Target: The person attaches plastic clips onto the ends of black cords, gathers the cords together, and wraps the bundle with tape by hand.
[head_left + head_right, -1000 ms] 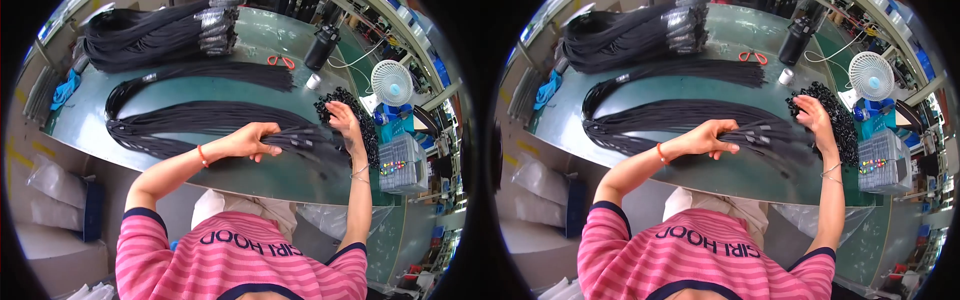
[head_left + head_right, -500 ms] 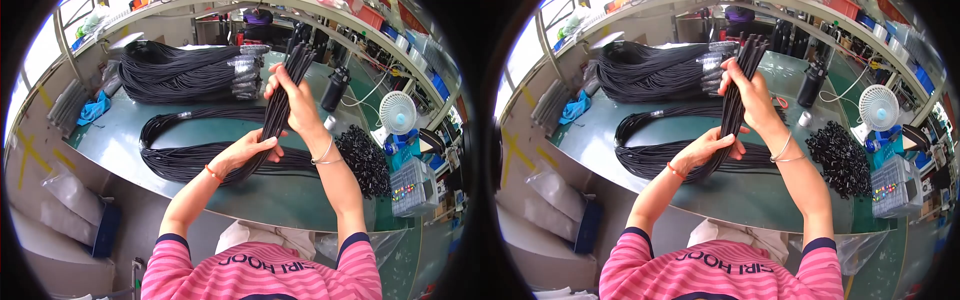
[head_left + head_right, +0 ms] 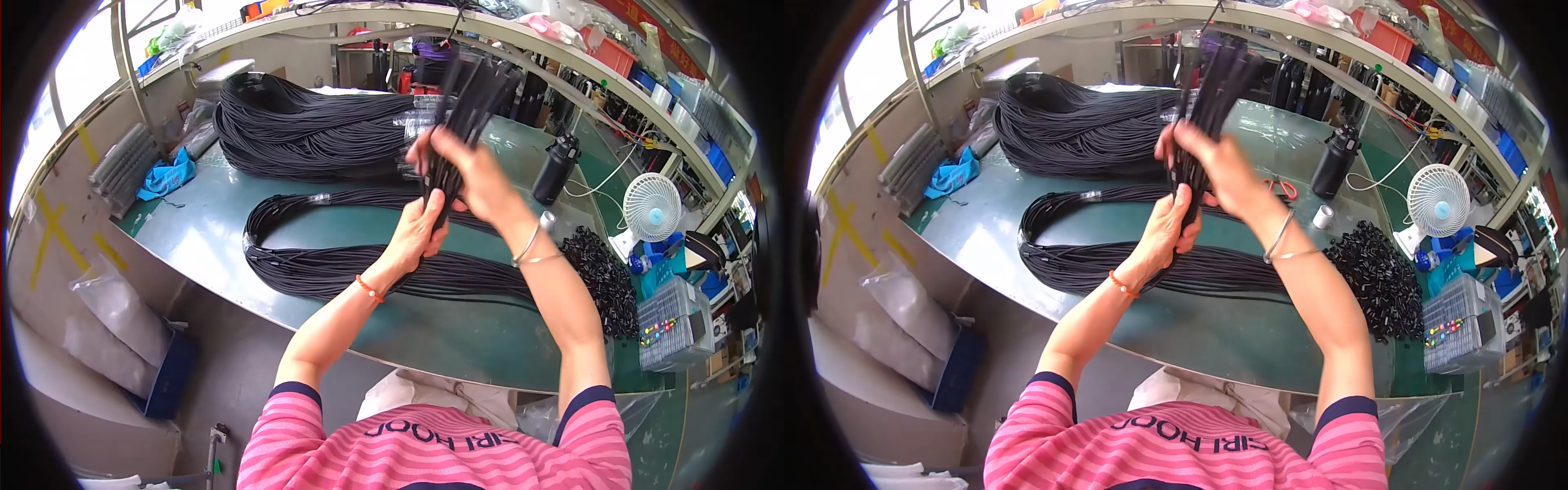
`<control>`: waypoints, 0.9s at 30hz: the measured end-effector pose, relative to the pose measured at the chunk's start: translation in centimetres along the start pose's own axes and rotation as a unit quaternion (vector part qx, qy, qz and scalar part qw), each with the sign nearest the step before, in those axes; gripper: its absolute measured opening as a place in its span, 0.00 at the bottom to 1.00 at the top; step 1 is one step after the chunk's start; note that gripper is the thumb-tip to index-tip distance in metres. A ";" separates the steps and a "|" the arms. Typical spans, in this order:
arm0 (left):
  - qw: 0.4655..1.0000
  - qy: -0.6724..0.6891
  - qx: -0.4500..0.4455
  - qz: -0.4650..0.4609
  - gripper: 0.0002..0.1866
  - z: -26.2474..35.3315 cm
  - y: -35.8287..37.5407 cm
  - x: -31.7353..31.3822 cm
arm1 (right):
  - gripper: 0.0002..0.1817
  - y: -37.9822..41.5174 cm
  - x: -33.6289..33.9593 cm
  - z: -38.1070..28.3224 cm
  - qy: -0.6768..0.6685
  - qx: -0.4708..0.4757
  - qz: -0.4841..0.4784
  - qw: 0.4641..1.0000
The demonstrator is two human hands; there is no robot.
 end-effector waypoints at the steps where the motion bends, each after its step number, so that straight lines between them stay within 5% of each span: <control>1: 1.000 0.001 0.000 0.000 0.31 -0.3 0.0 0.1 | 0.23 0.4 -0.4 0.5 0.001 0.000 0.000 1.000; 5: 1.000 0.011 0.000 0.023 0.32 -0.8 -0.5 0.5 | 0.27 1.6 -1.1 2.2 -0.097 -0.057 0.044 0.993; 12: 0.999 0.027 -0.025 0.036 0.32 0.1 -0.6 0.9 | 0.51 3.0 1.1 -1.4 -0.086 0.139 0.067 0.984; 17: 1.000 0.003 -0.012 0.023 0.32 -0.4 -0.7 0.3 | 0.52 1.9 2.5 -4.5 -0.027 0.152 0.104 0.983; 21: 0.991 -0.125 -0.002 -0.056 0.33 0.0 -0.3 -1.5 | 0.42 0.6 2.7 -5.8 0.072 0.086 0.090 0.990; 25: 0.976 -0.120 0.090 -0.155 0.33 0.6 0.0 -2.1 | 0.25 1.7 3.1 -7.9 -0.025 -0.012 0.024 0.999; 27: 0.983 -0.123 0.089 -0.105 0.31 1.8 -0.5 -1.0 | 0.16 3.0 3.2 -10.3 0.151 0.014 -0.004 0.988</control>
Point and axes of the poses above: each hand's wrist, its own y-axis away from the middle knuckle, its own x-axis out of the back of the hand, z = x × y, the point moved 6 cm from there along -y, towards the middle knuckle, and after that the axes turned 9 degrees about z, right-handed, at the moved point
